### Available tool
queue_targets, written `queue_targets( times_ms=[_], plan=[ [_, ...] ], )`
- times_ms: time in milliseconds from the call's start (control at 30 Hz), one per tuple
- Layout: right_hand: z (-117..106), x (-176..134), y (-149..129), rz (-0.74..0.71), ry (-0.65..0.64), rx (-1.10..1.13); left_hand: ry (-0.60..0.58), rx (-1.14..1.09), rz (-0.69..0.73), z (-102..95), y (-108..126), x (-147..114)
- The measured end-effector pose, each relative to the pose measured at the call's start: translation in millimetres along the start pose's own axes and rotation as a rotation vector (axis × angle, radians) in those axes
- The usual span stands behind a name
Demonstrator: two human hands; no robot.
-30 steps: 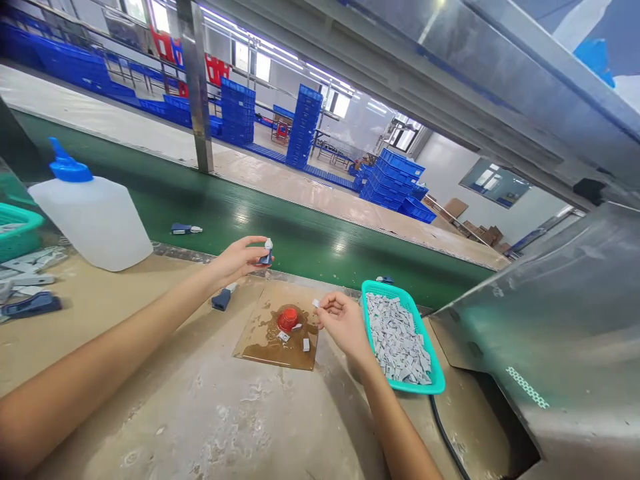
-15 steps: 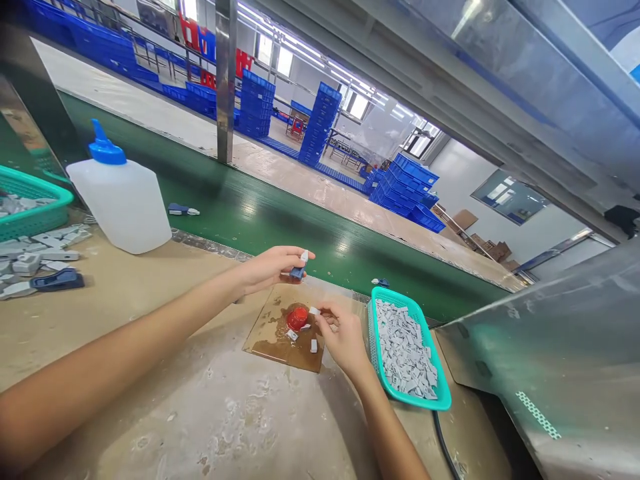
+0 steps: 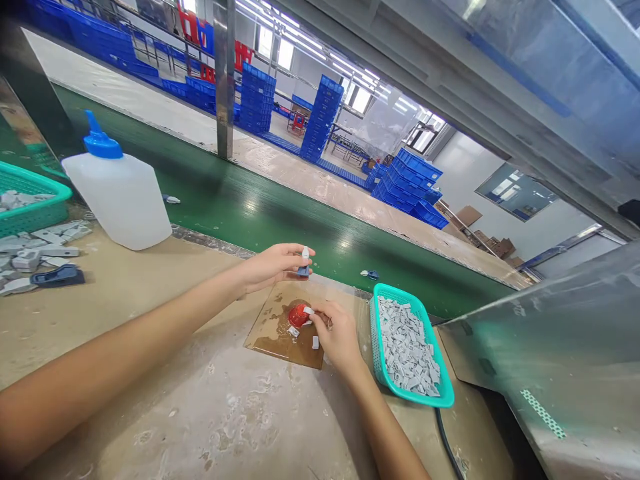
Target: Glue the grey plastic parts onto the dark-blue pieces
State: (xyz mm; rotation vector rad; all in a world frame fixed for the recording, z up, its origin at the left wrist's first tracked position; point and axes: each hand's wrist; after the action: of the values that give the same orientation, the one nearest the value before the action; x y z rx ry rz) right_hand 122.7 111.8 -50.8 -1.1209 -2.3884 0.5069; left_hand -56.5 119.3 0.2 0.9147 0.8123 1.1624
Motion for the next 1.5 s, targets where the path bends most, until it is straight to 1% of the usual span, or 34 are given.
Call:
queue_targets(
  times_ms=[167, 233, 300, 367, 433, 467, 533, 600, 667, 800, 900, 933, 1000, 1033, 1067, 1167, 1233, 1300, 1400, 1500],
  plan=[
    [0, 0, 1, -0.016, 0.009, 0.002, 0.004, -0.063, 0.053, -4.5, -5, 4],
    [0, 0, 0, -0.025, 0.014, -0.004, 0.014, -0.016, 0.037, -5.7, -6, 6],
    [-1, 0, -1, -0.037, 0.025, -0.009, 0.032, 0.071, -0.008, -6.2, -6, 6],
    [-3, 0, -3, -0.049, 0.070, -0.005, 0.047, 0.130, -0.040, -6.3, -6, 6],
    [-7, -1, -5, -0.050, 0.128, -0.004, 0.052, 0.113, -0.039, -6.4, -8, 7],
    [-9, -1, -6, -0.047, 0.136, -0.011, 0.045, 0.090, -0.029, -6.4, -9, 7],
    [-13, -2, -8, -0.032, 0.109, -0.035, 0.019, 0.068, -0.004, -6.8, -11, 7],
    [-16, -2, -9, -0.018, 0.098, -0.047, -0.004, 0.113, 0.024, -7.0, -12, 8],
    [-19, -3, -11, -0.008, 0.125, -0.038, -0.005, 0.196, 0.048, -6.8, -13, 8],
    [-20, -3, -10, 0.005, 0.106, -0.009, 0.000, 0.312, 0.038, -5.1, -15, 6],
    [-20, -1, -8, 0.000, 0.180, 0.049, -0.046, 0.386, 0.046, -4.1, -18, 5],
    [-21, -1, -8, 0.000, 0.166, 0.070, -0.058, 0.429, 0.055, -3.8, -19, 5],
    [-23, 0, -7, 0.018, 0.093, 0.108, -0.065, 0.520, 0.068, -3.1, -19, 5],
    [-25, 1, -7, 0.034, 0.076, 0.134, -0.066, 0.554, 0.070, -2.7, -19, 5],
    [-27, 1, -7, 0.051, 0.087, 0.175, -0.070, 0.573, 0.071, -2.2, -19, 5],
    [-32, 2, -8, 0.081, 0.242, 0.365, -0.105, 0.572, 0.064, 0.3, -20, 4],
    [-33, 2, -7, 0.078, 0.298, 0.466, -0.135, 0.550, 0.048, 2.8, -21, 3],
    [-33, 3, -5, 0.065, 0.316, 0.505, -0.158, 0.532, 0.035, 5.9, -23, 2],
    [-30, 3, -3, 0.041, 0.323, 0.504, -0.169, 0.543, 0.040, 10.3, -23, 0],
    [-28, 3, -4, 0.018, 0.300, 0.499, -0.164, 0.539, 0.043, 12.7, -23, -1]
  ],
)
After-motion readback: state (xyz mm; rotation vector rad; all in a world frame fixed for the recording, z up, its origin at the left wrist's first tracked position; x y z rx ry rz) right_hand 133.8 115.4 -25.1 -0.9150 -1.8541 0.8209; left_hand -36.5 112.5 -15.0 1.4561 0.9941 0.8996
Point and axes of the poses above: each hand's wrist, its own x-axis towards the middle knuckle, its own z-axis out of the palm, y = z × x, and after that the axes turned 6 degrees about -y, right-handed
